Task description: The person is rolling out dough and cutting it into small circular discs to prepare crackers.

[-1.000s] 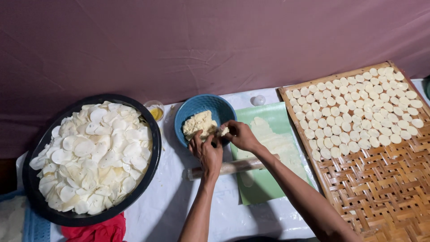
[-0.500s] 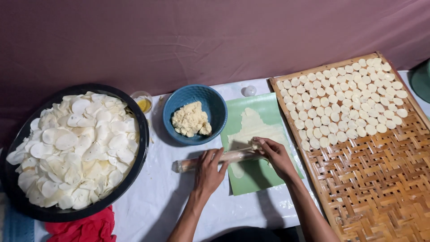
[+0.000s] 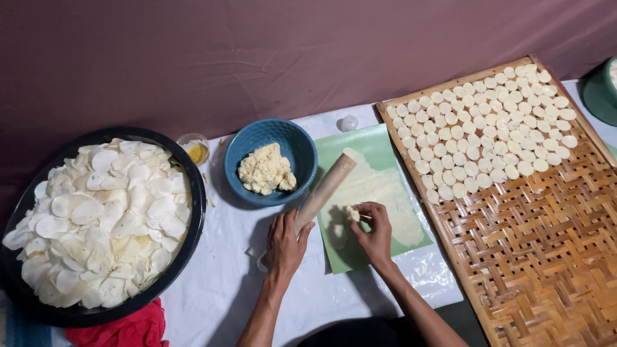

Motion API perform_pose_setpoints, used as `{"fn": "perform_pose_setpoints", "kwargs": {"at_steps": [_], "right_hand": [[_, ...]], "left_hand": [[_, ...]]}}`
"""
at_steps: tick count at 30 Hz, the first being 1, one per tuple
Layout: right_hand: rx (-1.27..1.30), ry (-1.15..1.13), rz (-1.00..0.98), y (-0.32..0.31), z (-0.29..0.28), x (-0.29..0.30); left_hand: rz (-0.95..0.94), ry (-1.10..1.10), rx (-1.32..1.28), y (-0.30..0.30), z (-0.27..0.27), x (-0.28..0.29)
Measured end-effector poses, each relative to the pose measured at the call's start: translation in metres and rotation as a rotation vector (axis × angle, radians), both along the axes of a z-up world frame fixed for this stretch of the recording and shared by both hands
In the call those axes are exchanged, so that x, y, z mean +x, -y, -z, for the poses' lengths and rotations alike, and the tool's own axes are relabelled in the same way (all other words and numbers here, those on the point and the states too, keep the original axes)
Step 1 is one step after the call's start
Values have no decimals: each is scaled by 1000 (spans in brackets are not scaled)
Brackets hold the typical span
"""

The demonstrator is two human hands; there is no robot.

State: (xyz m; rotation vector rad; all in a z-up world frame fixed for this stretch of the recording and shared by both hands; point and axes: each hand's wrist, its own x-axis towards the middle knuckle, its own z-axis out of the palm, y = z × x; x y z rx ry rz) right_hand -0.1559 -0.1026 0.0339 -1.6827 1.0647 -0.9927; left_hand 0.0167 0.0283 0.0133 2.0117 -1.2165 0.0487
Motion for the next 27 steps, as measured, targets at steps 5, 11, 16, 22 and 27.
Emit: {"fn": "perform_pose_setpoints", "kwargs": {"at_steps": [5, 11, 16, 22, 27], "right_hand": [[-173, -285, -150, 0, 6, 21], [-479, -472, -183, -7, 12, 21], [-444, -464, -138, -8, 22, 20], [-449, -526, -146, -17, 7, 19], [-447, -566, -175, -19, 3, 9]], "left_hand": [[-7, -37, -14, 0, 3, 3], [45, -16, 32, 4, -10, 5], [142, 78, 67, 25, -17, 5], [299, 277, 199, 42, -21, 6], [309, 307, 246, 42, -14, 7]]}}
